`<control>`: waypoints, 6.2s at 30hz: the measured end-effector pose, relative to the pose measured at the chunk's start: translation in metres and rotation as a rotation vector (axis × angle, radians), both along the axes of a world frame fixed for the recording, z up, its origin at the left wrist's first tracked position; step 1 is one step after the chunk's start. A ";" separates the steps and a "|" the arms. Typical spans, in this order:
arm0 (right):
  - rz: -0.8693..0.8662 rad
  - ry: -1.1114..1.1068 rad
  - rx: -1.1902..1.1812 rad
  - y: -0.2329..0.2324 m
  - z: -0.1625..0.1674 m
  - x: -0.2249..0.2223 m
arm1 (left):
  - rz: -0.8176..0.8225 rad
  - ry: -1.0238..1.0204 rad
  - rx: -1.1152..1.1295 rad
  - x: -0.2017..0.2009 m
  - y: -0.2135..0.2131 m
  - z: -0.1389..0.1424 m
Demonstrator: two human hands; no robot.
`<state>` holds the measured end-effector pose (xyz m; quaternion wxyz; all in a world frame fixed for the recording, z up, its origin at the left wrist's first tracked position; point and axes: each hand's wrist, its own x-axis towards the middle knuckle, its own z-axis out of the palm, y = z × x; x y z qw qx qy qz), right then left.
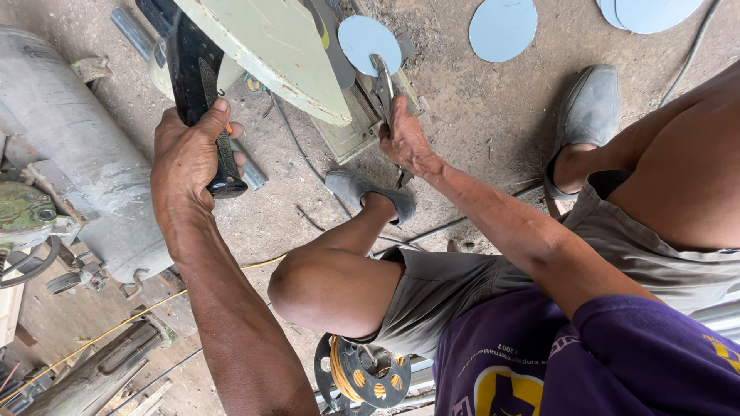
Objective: The person sits on the floor and uses a bench grinder to smooth the edges of circular metal discs. They hold each disc with pliers, press it against the spinning wheel, and rotate it to grind the perimeter. Finished discs are placed in a pile nearby.
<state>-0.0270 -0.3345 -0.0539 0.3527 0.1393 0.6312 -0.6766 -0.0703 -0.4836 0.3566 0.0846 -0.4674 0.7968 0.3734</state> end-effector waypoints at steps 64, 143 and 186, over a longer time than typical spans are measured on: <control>0.575 0.049 -0.338 0.159 0.097 -0.087 | -0.004 -0.020 -0.009 -0.002 0.003 -0.004; 1.011 0.365 0.232 0.140 0.124 -0.165 | -0.007 -0.001 -0.007 0.000 -0.002 -0.002; 0.548 0.743 0.585 0.098 0.038 -0.046 | 0.003 -0.015 -0.029 -0.001 0.001 -0.001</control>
